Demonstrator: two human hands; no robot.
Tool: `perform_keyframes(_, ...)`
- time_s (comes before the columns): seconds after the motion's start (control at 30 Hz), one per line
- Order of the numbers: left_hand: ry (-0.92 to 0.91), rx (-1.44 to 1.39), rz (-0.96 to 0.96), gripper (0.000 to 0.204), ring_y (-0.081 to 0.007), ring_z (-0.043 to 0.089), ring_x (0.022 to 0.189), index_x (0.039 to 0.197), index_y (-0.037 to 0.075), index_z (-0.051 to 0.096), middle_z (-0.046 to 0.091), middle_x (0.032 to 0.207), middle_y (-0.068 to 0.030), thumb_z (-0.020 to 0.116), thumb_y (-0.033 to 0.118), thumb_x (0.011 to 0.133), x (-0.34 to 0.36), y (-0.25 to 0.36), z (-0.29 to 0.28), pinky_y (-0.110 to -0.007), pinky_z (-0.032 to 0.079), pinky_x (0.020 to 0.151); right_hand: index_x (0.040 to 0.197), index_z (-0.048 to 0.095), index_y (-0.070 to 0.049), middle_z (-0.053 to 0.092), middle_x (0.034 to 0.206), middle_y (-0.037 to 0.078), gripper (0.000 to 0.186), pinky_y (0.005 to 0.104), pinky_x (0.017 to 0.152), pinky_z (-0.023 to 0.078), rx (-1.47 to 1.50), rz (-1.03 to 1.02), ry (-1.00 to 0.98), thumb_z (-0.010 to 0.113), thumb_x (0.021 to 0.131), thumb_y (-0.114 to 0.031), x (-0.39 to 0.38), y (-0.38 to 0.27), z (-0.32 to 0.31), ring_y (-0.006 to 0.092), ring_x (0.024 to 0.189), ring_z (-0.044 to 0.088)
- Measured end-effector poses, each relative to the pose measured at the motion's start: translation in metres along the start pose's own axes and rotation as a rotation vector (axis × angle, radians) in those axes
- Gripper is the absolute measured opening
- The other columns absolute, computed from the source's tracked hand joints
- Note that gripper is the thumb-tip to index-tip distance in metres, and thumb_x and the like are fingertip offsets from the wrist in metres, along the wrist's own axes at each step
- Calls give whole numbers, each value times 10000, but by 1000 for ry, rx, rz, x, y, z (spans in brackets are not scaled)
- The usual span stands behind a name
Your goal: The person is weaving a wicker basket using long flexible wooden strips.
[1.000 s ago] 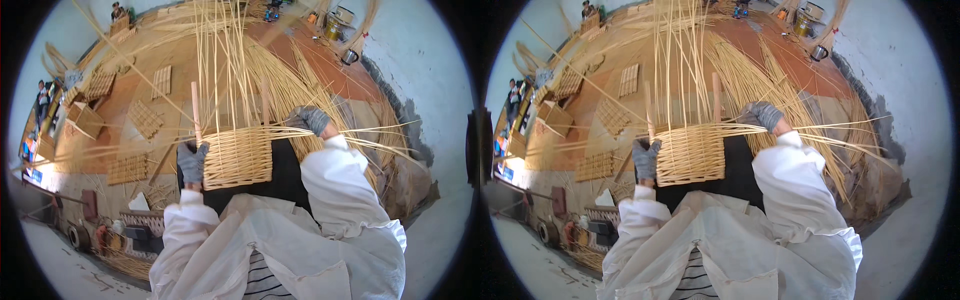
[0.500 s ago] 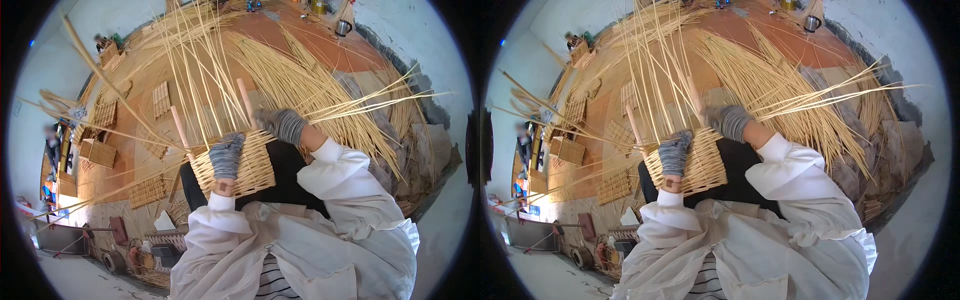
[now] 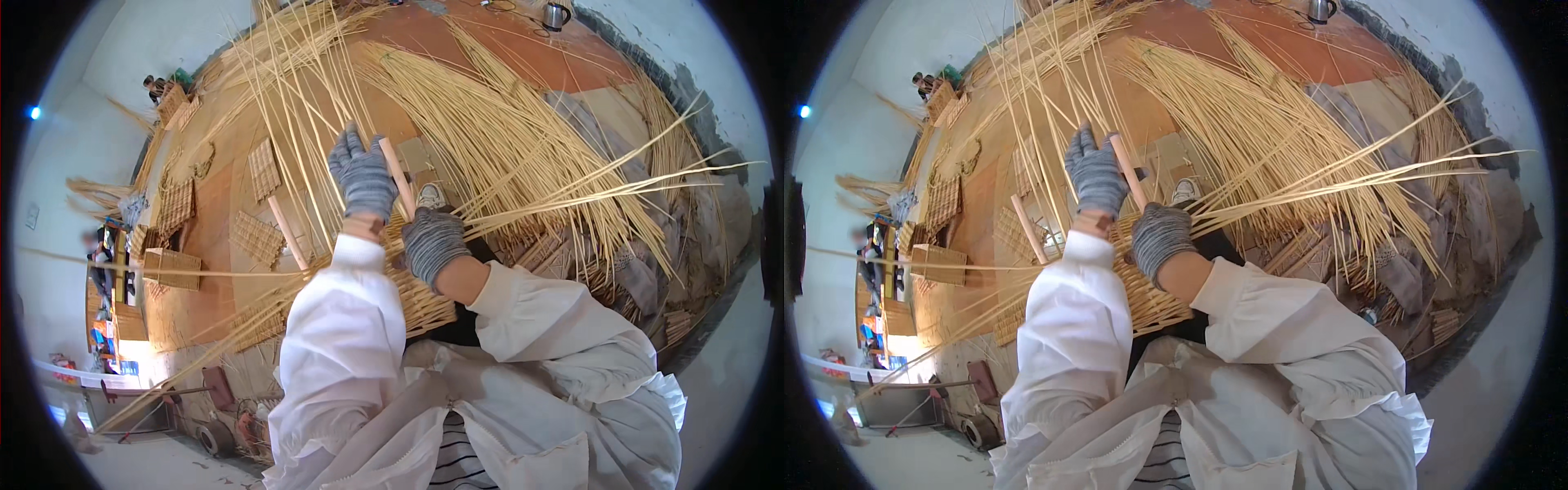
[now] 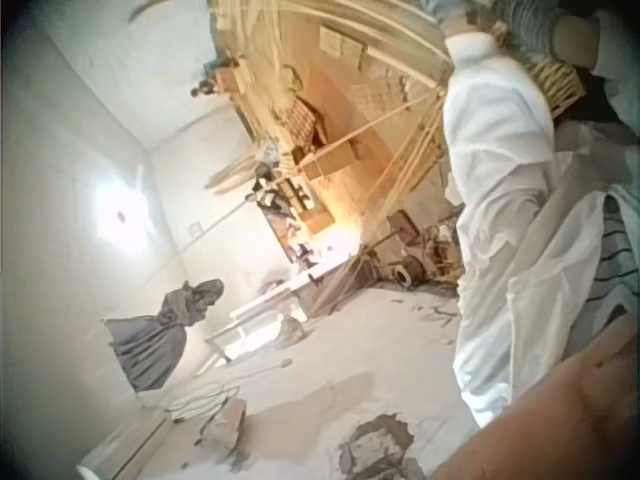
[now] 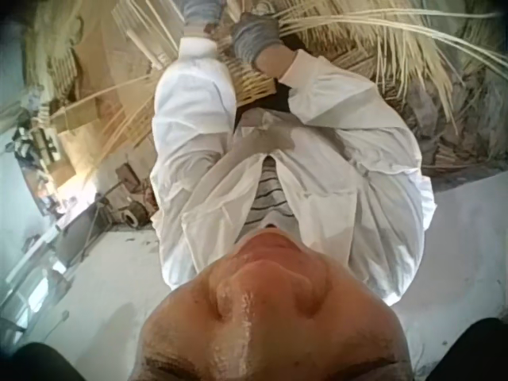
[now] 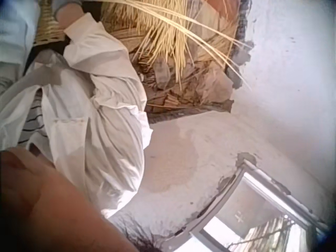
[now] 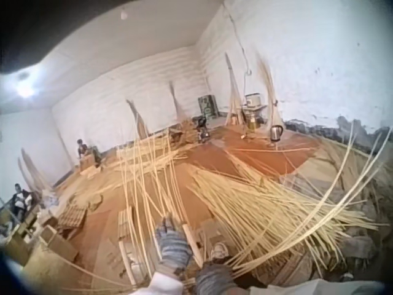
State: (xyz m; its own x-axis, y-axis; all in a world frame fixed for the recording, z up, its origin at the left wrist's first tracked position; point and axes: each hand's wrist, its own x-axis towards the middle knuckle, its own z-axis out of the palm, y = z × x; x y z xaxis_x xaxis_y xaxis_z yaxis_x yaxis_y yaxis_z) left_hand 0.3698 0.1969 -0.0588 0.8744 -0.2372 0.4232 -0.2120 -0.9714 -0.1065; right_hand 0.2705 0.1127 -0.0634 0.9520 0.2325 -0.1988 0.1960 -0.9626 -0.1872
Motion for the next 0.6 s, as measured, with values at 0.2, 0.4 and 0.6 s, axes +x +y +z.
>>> perform_keyframes(0.2,283,-734,59,465,-365,443,1076,1157,84,495,513,1084,-190,652,248,751,-121,-3,-10,-443,299,960,985,592,-19,565,898,180,377,423,726,482,208,-205,219,603,774,-331,-6,42,13,310,840,582)
perform_keyframes(0.4,231,-307,52,523,-306,496,948,1032,86,579,539,949,-127,728,393,636,-143,10,-14,-468,314,899,1077,569,-99,627,830,141,284,427,662,466,-23,-220,336,529,816,-203,-14,54,14,321,730,593)
perform_keyframes(0.6,188,-375,19,465,-310,487,912,939,114,610,559,828,-80,729,428,617,-142,12,-18,-480,315,859,970,648,-98,635,787,142,210,363,647,493,205,-189,499,571,775,-92,-13,72,34,307,696,604)
